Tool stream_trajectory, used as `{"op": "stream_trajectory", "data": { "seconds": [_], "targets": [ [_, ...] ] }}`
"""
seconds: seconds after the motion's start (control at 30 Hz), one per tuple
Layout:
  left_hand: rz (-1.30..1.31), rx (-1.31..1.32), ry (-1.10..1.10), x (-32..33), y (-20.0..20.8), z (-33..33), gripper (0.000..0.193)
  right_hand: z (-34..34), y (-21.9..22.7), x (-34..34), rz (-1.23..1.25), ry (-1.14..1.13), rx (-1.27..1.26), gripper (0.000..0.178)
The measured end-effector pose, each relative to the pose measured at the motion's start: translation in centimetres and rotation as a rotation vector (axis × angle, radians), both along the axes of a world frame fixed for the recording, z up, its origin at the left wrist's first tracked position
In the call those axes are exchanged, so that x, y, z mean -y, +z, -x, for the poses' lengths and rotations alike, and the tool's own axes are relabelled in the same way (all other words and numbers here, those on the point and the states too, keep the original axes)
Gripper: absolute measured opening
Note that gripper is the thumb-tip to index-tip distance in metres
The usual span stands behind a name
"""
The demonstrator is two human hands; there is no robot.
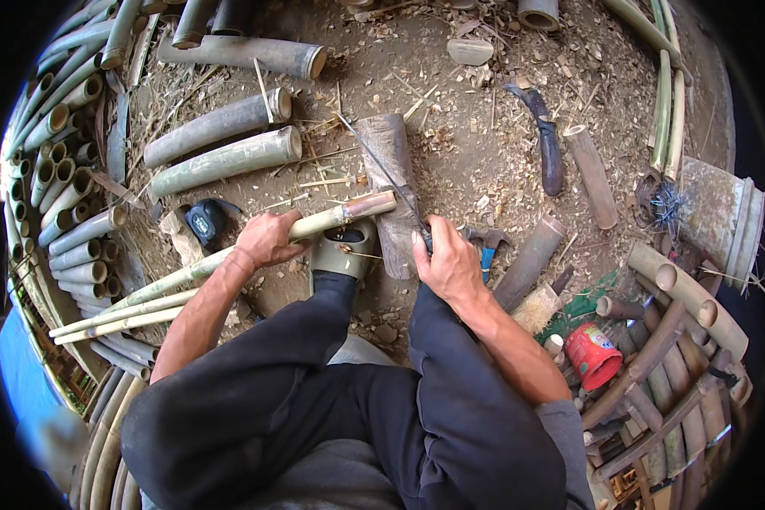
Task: The person sits on the ground and uses a machete to shave the outer layer off a long bamboo pole. They repeatedly strike the bamboo to remove the green skin, rotating the pole to work on different sides, and place the finished piece aside.
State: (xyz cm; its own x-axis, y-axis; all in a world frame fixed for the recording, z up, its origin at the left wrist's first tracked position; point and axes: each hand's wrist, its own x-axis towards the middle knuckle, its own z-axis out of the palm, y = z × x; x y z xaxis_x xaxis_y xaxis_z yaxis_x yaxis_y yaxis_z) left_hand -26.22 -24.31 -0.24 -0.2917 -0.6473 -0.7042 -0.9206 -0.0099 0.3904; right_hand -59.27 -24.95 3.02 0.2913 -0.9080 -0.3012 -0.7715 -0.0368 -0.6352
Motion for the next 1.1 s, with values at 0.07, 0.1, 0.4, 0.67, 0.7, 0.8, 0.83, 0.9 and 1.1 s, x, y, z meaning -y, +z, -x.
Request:
{"op": "stream_trajectory", "data": {
  "seconds": [0.07,0.1,0.4,0.67,0.7,0.8,0.83,0.9,1.1],
  "targets": [
    [-0.02,-0.038,-0.002,0.2,0.5,0.2,0.047,-0.1,0.1,0.0,0.017,0.013,-0.002,0.03],
    [-0.051,-0.057,-0.002,0.3,0.4,0.1,0.051,-0.2,0.2,0.1,0.02,0.018,-0.002,0.03],
    [0.11,0.023,0.084,-0.8,0.6,1.3,0.062,-1.3,1.4,0.7,0.241,0.087,0.089,0.027],
    [0.127,0.035,0.08,-1.0,0.6,1.1,0.063,-1.3,0.1,0.3,0.064,0.091,-0.125,0.025],
    [0.107,0.041,0.073,-0.7,0.8,1.1,0.063,-1.6,0.6,0.5,0.118,0.058,-0.052,0.025],
    [0.181,0.008,0.082,-1.0,0.4,1.1,0.061,-2.1,0.9,0.9,0.311,0.05,0.156,0.028],
    [0.192,0.008,0.087,-1.2,0.2,1.2,0.061,-1.9,0.9,0.7,0.316,0.068,0.13,0.027],
    [0.223,0.022,0.092,-1.4,0.5,1.3,0.06,-1.1,-0.6,0.6,0.127,0.107,-0.066,0.026],
    [0.335,0.037,0.113,-2.3,-0.2,1.5,0.052,-2.2,1.4,1.2,0.248,0.018,0.126,0.026]
  ]
}}
